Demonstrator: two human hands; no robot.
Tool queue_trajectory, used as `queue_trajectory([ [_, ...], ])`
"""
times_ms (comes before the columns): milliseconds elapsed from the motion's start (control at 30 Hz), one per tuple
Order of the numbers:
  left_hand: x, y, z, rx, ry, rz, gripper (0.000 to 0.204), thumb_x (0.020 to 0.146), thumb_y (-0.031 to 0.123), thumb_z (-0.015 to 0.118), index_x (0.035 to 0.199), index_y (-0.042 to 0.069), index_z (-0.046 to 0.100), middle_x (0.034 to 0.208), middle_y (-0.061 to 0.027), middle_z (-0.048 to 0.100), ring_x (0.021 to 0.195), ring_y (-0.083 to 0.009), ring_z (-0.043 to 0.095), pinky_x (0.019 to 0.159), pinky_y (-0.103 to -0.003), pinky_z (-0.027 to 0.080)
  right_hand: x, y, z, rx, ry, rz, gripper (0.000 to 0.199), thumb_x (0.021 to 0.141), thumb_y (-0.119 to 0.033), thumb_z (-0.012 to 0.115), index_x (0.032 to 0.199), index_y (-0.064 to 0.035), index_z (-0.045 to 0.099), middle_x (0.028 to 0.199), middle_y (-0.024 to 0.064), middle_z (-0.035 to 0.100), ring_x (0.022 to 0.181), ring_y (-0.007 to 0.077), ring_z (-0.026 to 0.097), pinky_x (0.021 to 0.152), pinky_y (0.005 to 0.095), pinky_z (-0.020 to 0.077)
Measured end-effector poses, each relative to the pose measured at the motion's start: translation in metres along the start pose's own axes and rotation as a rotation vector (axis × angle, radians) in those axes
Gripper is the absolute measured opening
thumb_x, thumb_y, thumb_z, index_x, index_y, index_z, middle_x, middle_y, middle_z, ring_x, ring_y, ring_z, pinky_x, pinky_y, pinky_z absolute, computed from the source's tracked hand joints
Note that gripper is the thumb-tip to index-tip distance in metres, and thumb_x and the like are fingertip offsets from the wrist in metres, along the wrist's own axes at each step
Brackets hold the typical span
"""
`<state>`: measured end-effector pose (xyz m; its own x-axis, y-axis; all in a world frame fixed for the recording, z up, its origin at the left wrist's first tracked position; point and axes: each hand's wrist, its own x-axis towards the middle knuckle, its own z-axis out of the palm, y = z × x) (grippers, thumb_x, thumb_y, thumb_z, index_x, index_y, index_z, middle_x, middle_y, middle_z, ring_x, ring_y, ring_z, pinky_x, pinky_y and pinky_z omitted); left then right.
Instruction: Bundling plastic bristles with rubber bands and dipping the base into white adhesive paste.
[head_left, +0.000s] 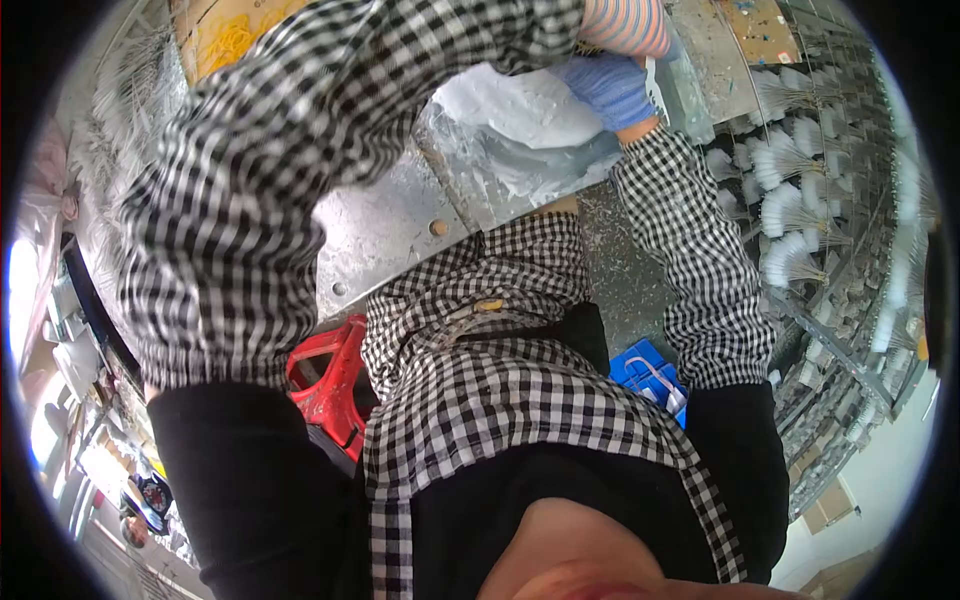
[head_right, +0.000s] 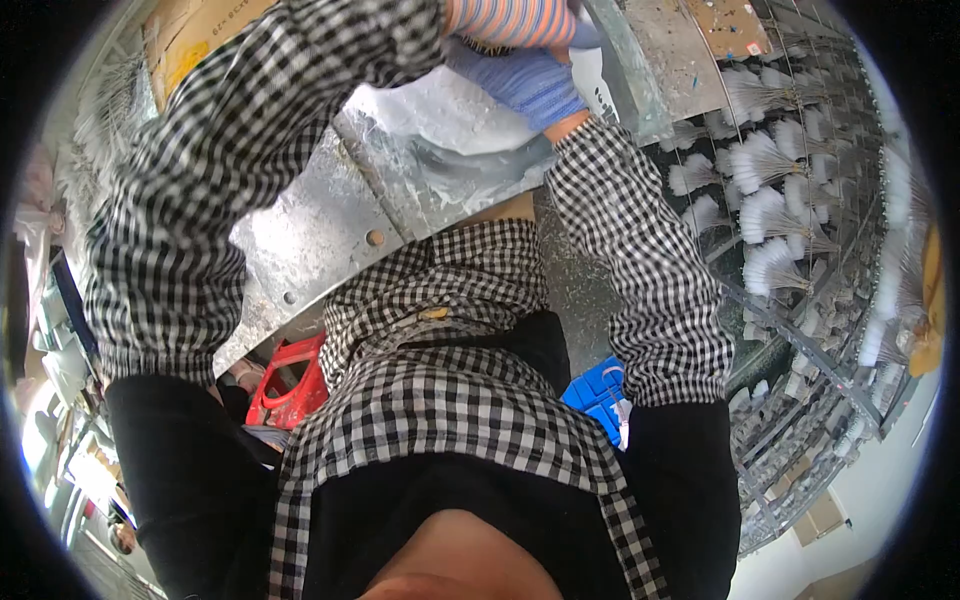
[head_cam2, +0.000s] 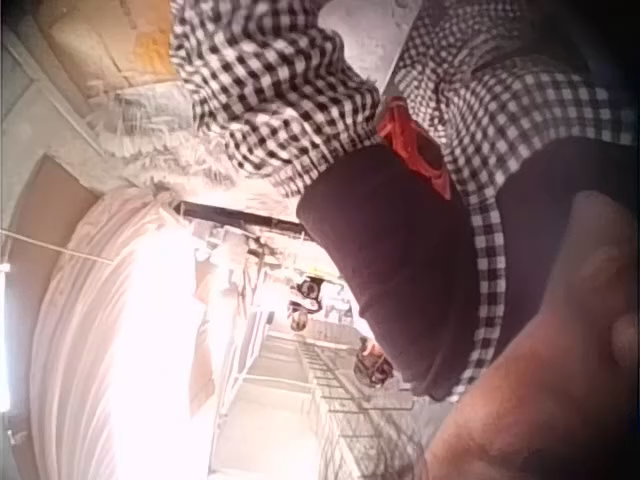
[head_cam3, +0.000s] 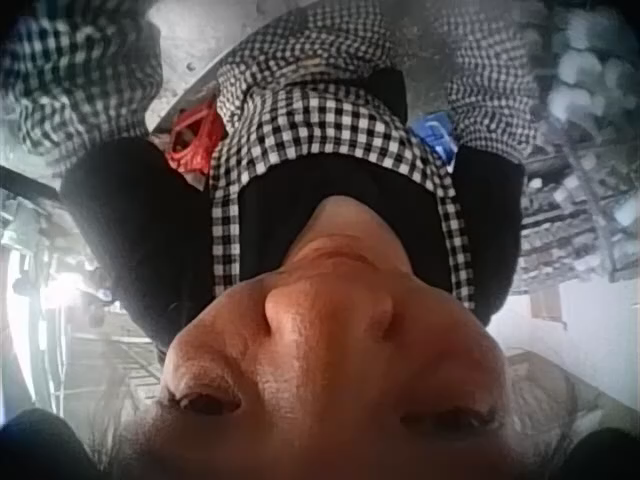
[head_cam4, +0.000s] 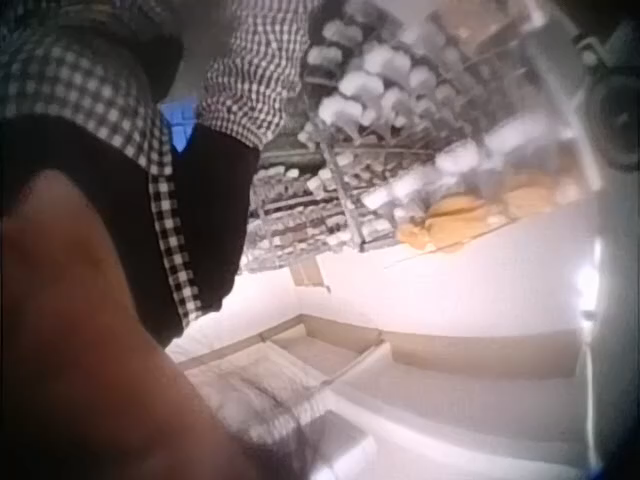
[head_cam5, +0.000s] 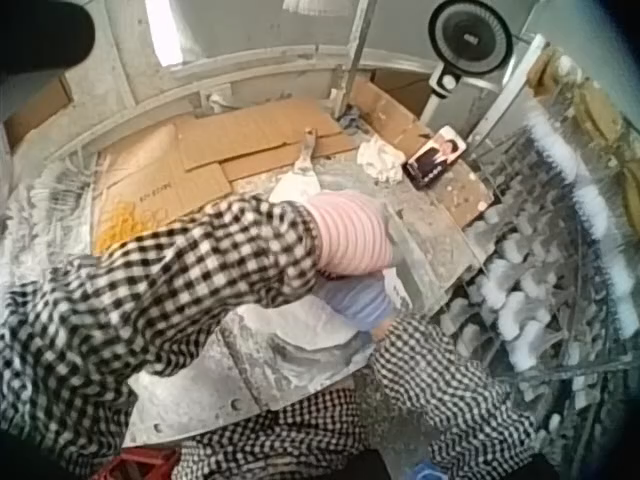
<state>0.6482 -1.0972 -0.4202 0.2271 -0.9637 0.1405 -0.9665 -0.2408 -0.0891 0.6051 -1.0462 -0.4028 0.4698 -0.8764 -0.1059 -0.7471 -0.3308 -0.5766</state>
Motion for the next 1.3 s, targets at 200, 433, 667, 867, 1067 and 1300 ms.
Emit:
queue_trajectory([
  [200,-0.010,-0.053,-0.109,-0.295,-0.316,0.346,0.045,0.091,0.036,0.058,0.126,0.008,0.065,0.126,-0.0183,0.063,0.120,-0.0339,0.058,0.098,-0.050,0.047,-0.011,0.033,0.021,0.040,0.222,-0.224,0.052,0.093,-0.046,0.065,0.131,-0.0099,0.060,0.125,0.0068,0.068,0.113,0.0236,0.063,0.091,0.0345,0.0523],
  [433,0.000,-0.070,-0.134,-0.409,-0.457,0.554,0.043,0.084,0.036,0.060,0.105,0.001,0.073,0.101,-0.0233,0.069,0.099,-0.0379,0.067,0.089,-0.048,0.052,0.016,0.065,0.030,0.089,0.224,-0.370,0.065,0.093,-0.043,0.065,0.147,-0.0106,0.047,0.147,0.0144,0.052,0.133,0.0294,0.050,0.111,0.0407,0.0398],
  [667,-0.002,-0.083,-0.118,-0.547,-0.303,0.513,0.044,0.082,0.038,0.061,0.094,-0.002,0.075,0.087,-0.0244,0.072,0.087,-0.0394,0.072,0.081,-0.046,0.056,0.001,-0.010,-0.011,-0.083,-0.122,0.119,0.057,0.091,-0.057,0.066,0.128,-0.0134,0.066,0.120,0.0083,0.071,0.108,0.0215,0.067,0.087,0.0314,0.0584],
  [867,0.010,-0.092,-0.124,-0.579,-0.442,0.777,0.046,0.083,0.038,0.060,0.099,-0.003,0.075,0.091,-0.0266,0.071,0.090,-0.0384,0.072,0.082,-0.045,0.056,-0.004,0.004,0.000,-0.153,0.025,-0.052,0.053,0.092,-0.047,0.066,0.131,-0.0116,0.062,0.120,0.0080,0.070,0.107,0.0247,0.066,0.088,0.0361,0.0550],
  [1067,0.009,-0.083,-0.120,-0.535,-0.433,0.777,0.044,0.081,0.037,0.062,0.095,-0.002,0.076,0.088,-0.0252,0.072,0.087,-0.0386,0.071,0.080,-0.047,0.056,-0.009,0.019,0.017,-0.132,0.169,-0.120,0.047,0.093,-0.045,0.066,0.126,-0.0112,0.064,0.113,0.0072,0.072,0.104,0.0239,0.067,0.086,0.0363,0.0552],
  [1300,0.005,-0.082,-0.122,-0.589,-0.387,0.733,0.045,0.081,0.038,0.062,0.094,-0.002,0.076,0.086,-0.0244,0.072,0.084,-0.0378,0.072,0.078,-0.046,0.056,-0.013,0.033,0.032,-0.107,0.373,-0.226,0.040,0.093,-0.041,0.065,0.119,-0.0106,0.068,0.105,0.0060,0.073,0.099,0.0228,0.068,0.083,0.0366,0.0555],
])
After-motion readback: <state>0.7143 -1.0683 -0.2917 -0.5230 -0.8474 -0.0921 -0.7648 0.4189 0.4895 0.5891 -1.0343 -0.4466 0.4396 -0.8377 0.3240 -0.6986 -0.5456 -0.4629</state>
